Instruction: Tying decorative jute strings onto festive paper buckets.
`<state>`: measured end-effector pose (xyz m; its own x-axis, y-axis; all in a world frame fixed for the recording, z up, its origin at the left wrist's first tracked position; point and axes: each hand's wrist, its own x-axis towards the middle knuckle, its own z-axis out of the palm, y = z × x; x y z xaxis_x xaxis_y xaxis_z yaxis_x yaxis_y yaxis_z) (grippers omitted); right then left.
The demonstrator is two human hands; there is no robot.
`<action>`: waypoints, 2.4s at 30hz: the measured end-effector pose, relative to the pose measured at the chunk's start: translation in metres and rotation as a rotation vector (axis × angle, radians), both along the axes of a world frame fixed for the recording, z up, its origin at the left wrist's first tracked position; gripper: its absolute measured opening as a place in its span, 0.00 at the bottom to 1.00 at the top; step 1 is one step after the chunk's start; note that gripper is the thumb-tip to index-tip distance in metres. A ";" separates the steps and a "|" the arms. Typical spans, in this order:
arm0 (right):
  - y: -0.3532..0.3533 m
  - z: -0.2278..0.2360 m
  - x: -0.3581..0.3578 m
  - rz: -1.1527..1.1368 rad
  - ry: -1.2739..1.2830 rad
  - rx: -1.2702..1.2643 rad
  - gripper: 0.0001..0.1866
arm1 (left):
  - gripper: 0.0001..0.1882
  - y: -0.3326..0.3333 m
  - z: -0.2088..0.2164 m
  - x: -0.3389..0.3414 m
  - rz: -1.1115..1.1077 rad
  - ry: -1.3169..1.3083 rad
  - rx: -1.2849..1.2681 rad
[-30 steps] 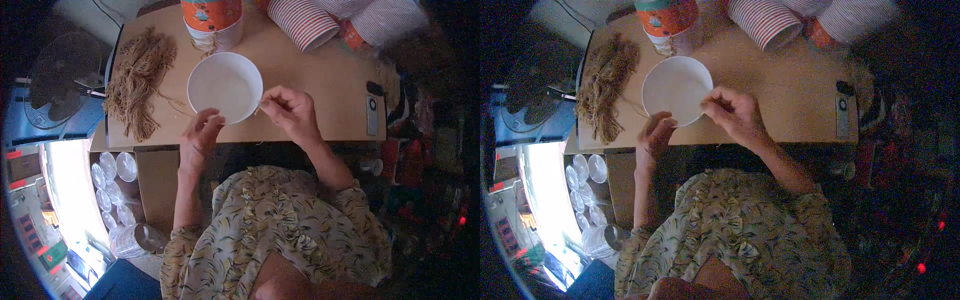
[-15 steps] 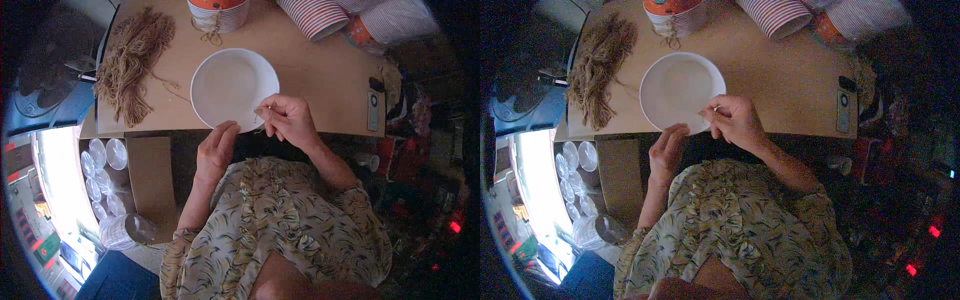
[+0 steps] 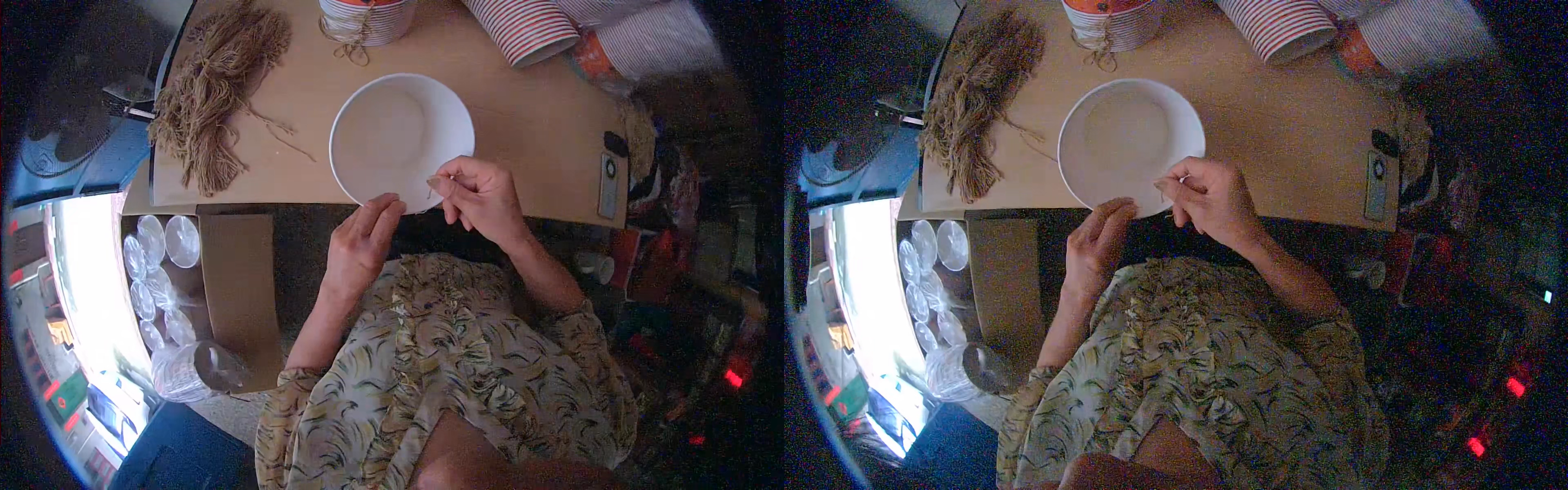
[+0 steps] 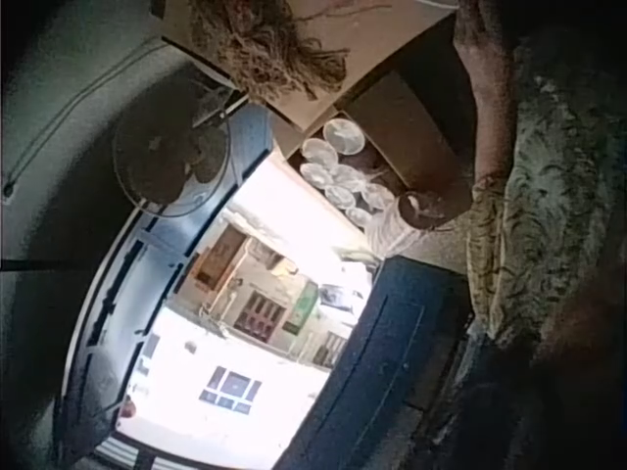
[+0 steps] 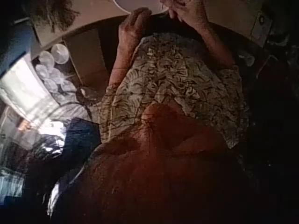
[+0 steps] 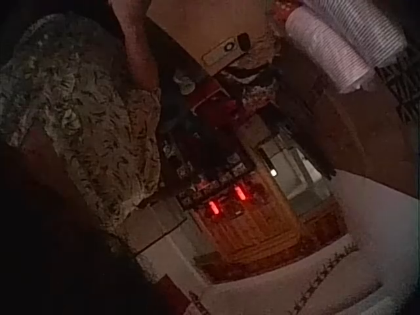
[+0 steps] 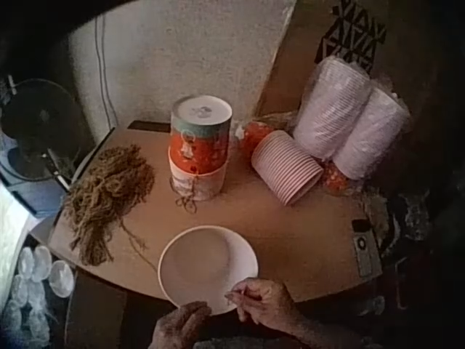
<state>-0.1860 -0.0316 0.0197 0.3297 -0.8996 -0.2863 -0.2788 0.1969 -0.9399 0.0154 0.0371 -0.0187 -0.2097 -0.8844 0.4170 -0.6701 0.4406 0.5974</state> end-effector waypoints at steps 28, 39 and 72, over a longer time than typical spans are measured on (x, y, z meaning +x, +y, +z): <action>-0.014 0.014 -0.005 0.314 0.549 -0.582 0.11 | 0.11 -0.027 0.026 0.001 -0.055 0.042 0.105; -0.051 0.029 0.018 0.357 0.639 -0.570 0.24 | 0.11 -0.064 0.042 0.003 -0.090 0.024 0.172; -0.008 -0.065 0.014 -0.170 -0.750 0.365 0.09 | 0.08 -0.077 0.047 -0.010 -0.013 0.337 0.524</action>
<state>-0.1717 -0.0397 -0.0456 0.4163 -0.8481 -0.3278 0.4533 0.5062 -0.7337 0.0054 -0.0402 0.0286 -0.1542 -0.9877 -0.0268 -0.4037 0.0382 0.9141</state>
